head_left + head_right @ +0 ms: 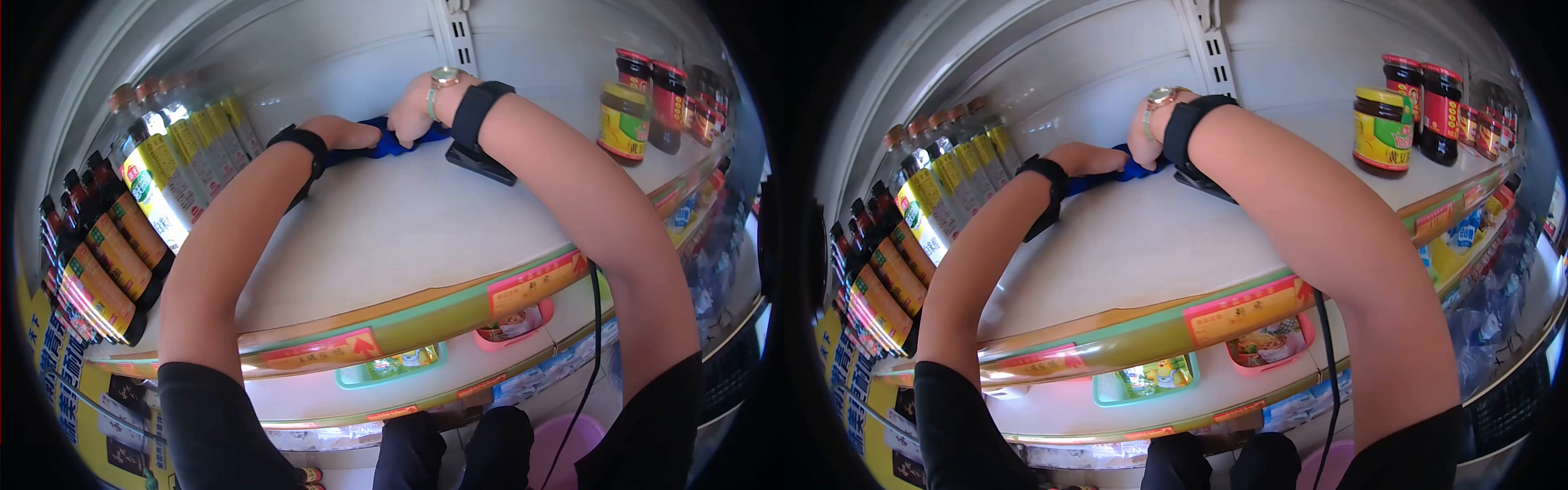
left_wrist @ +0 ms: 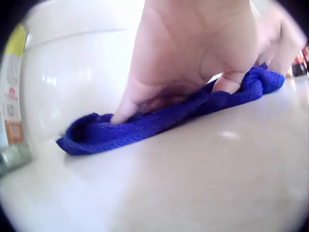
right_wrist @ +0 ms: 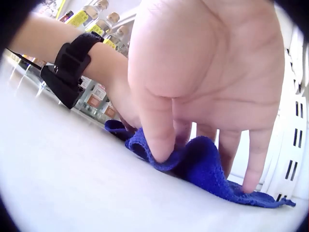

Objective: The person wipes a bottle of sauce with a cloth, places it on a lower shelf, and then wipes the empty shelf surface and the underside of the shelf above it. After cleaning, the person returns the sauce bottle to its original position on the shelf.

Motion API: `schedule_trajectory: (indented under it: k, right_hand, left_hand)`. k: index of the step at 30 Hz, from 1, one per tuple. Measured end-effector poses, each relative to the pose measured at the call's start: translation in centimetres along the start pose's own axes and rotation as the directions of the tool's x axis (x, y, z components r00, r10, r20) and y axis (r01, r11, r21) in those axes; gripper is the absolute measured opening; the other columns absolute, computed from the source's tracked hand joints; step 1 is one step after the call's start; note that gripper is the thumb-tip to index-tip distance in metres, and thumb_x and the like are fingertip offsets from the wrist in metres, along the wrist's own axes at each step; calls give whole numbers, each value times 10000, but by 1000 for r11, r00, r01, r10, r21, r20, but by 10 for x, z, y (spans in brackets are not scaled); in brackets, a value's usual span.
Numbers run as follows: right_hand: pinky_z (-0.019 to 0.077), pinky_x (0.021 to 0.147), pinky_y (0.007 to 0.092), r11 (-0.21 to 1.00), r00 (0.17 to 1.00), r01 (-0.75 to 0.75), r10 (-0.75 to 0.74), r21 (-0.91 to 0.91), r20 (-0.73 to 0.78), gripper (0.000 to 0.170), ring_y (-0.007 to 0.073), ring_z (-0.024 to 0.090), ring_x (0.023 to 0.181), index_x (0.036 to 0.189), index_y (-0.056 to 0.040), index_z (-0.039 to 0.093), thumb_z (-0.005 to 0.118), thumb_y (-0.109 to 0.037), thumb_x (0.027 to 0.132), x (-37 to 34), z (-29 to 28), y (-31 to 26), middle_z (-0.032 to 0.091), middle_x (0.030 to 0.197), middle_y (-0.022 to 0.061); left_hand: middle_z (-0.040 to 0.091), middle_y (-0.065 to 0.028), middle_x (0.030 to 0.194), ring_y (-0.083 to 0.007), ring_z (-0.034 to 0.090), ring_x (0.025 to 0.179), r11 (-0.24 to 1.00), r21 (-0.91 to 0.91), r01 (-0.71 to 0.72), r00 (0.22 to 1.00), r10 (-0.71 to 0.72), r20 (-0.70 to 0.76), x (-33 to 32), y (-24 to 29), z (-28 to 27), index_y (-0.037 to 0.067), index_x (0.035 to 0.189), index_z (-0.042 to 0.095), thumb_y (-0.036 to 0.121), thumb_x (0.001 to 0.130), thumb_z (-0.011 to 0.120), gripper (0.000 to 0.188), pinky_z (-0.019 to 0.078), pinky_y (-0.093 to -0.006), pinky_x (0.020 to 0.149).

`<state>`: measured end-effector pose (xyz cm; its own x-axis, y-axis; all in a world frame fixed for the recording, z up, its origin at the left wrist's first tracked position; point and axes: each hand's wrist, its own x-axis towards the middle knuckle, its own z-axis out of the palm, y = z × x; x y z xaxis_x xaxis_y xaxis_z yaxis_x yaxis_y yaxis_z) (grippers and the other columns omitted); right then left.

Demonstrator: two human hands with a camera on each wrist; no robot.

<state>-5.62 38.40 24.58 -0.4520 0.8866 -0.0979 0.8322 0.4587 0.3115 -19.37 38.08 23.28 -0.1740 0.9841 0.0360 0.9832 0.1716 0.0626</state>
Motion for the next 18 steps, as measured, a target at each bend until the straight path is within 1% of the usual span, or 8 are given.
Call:
schedule_trajectory:
  k: [3,6,11,13,14,15,16,18]
  right_hand:
    - [465,764,367,999,1000,-29,29,29,9,542,261,584,900,1278,-136,441,545,-271,763,8,1,0,512,1224,88]
    - [439,829,376,994,999,32,-36,-100,-38,475,283,577,963,1198,-86,524,557,-268,761,1,-1,-1,534,1196,115]
    - [440,825,369,999,998,12,-8,53,-63,457,265,589,943,1106,14,565,568,-295,769,-35,-8,1,585,1080,181]
    - [448,812,365,999,997,37,-37,-3,-68,447,261,607,899,1069,12,579,582,-315,764,-34,-10,2,589,1072,177]
    - [485,776,399,1000,995,-13,15,24,-102,351,246,607,919,997,-95,655,657,-287,703,-24,-8,2,630,1027,80]
    - [476,792,409,996,999,-50,50,77,1,403,245,597,943,1071,-110,620,647,-305,719,-14,-8,4,604,1092,96]
    - [482,788,409,996,1000,-5,6,86,-11,425,246,588,945,1101,-95,592,636,-283,722,-21,-7,6,598,1084,109]
    - [482,753,380,980,998,-3,-8,197,55,455,254,585,893,1054,-28,570,665,-295,699,-21,-6,10,602,1001,148]
  left_hand:
    - [551,-133,1129,-221,491,1018,999,36,-18,999,16,33,-14,10,1,98,1040,593,428,681,529,492,346,-311,877]
    - [571,-126,1074,-206,495,978,997,80,-17,1000,17,2,9,3,5,57,1032,587,386,710,509,466,348,-314,865]
    - [601,-119,1047,-213,540,943,932,37,-360,919,348,184,33,-2,8,48,1018,606,296,725,475,406,366,-319,843]
    - [629,-103,930,-220,553,865,847,47,-529,847,525,78,46,-5,15,37,982,624,311,728,482,400,386,-329,816]
    - [629,-109,908,-213,560,835,838,68,-541,841,537,69,38,1,12,27,985,624,304,715,494,408,404,-341,794]
    - [632,-115,884,-202,569,817,844,37,-536,840,528,125,32,5,7,19,973,628,237,677,521,383,423,-346,765]
    - [623,-68,897,-116,533,793,831,53,-553,824,537,180,28,10,3,-14,1033,598,181,708,529,386,423,-282,745]
    - [621,-137,942,-198,551,855,774,83,-627,777,614,143,21,18,0,-54,1081,559,37,580,521,511,422,-281,767]
